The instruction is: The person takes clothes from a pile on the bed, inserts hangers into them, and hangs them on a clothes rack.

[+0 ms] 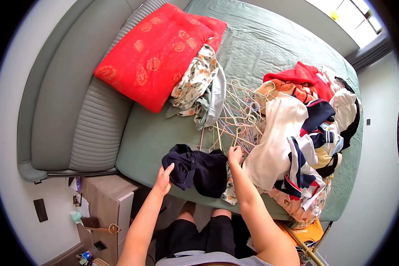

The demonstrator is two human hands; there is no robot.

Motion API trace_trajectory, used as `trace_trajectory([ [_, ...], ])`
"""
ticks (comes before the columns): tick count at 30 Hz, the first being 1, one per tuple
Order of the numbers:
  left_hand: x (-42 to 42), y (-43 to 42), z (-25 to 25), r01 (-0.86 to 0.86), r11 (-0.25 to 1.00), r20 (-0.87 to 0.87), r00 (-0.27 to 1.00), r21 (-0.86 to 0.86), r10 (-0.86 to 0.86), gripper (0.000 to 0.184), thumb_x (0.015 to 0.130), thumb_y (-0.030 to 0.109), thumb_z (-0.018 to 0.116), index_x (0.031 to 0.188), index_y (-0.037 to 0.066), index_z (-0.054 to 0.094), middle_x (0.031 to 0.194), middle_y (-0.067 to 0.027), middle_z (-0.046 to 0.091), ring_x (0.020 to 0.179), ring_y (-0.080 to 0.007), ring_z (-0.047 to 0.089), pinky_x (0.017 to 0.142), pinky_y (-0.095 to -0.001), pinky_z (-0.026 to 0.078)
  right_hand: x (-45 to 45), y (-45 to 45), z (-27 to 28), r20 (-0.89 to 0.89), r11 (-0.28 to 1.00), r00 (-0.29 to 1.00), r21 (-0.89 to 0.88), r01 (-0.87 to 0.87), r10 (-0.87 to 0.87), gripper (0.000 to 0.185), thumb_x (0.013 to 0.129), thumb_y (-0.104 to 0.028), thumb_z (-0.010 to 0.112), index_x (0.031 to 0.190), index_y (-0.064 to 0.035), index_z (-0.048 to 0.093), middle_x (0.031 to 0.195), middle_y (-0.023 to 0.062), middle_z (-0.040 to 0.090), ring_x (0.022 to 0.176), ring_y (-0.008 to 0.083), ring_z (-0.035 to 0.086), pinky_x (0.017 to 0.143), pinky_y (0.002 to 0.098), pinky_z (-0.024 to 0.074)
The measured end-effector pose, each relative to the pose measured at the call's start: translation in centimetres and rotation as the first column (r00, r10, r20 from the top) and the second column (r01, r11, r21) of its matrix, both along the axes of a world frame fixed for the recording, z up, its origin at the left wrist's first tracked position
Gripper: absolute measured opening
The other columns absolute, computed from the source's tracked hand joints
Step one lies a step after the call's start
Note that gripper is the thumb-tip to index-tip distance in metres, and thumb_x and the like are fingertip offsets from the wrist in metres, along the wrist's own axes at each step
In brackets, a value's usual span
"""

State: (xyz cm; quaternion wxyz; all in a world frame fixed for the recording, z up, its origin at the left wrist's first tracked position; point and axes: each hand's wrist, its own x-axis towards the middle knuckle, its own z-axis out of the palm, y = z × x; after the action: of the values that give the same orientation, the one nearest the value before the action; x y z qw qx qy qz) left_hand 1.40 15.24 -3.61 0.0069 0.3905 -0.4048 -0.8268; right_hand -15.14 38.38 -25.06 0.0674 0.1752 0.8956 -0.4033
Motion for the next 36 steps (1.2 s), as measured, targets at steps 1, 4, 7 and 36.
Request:
trace_trajectory([
  [1,0.6,-0.3,0.0,-0.008,0.999,0.028,1.000,-0.040,0.009,0.035,0.089,0.017,0.054,0.120,0.003,0.049,0.116,-0.0056,0.056,0.107,-0.0178,0.053,0.094,-0.0319,0.041,0.0,-0.5,1.8,-0.061,0.997,0.997,-0.065,0.044,-0.048,0.020,0.078,-0.022,0.057,0.076,-0.0031,0.052,0.065,0.0137,0.057,0.061,0.0299,0.056,0.062,0.0386,0.0449],
  [4,1.9,-0.5,-0.1,0.001,0.986,0.068,0.998,-0.166,0.010,0.039,0.088,0.022,0.056,0.122,0.005,0.048,0.116,-0.0052,0.055,0.107,-0.0171,0.053,0.092,-0.0310,0.041,1.6,-0.6,7.3,-0.201,0.983,0.979,-0.181,0.001,-0.038,0.021,0.082,-0.022,0.057,0.075,-0.0035,0.050,0.061,0.0115,0.055,0.056,0.0262,0.054,0.058,0.0374,0.0438],
  [7,2.1,-0.3,0.2,0.098,0.961,0.039,0.995,-0.260,-0.091,0.040,0.086,0.020,0.057,0.121,0.003,0.047,0.116,-0.0050,0.054,0.103,-0.0161,0.053,0.090,-0.0297,0.041,6.0,2.0,11.6,-0.302,0.984,0.951,-0.139,-0.115,0.069,0.024,0.082,-0.023,0.061,0.072,-0.0051,0.050,0.055,0.0111,0.049,0.050,0.0285,0.050,0.051,0.0385,0.0403],
  [36,-2.1,9.3,16.7,-0.060,-0.188,0.091,0.707,-0.980,-0.702,0.020,0.082,0.024,0.058,0.083,0.004,0.061,0.096,-0.0109,0.051,0.083,-0.0300,0.056,0.068,-0.0415,0.047,12.3,0.2,36.9,-0.607,0.911,0.687,0.181,-0.370,0.399,0.027,0.084,-0.025,0.061,0.065,-0.0058,0.061,0.054,0.0119,0.051,0.049,0.0305,0.051,0.045,0.0362,0.0375],
])
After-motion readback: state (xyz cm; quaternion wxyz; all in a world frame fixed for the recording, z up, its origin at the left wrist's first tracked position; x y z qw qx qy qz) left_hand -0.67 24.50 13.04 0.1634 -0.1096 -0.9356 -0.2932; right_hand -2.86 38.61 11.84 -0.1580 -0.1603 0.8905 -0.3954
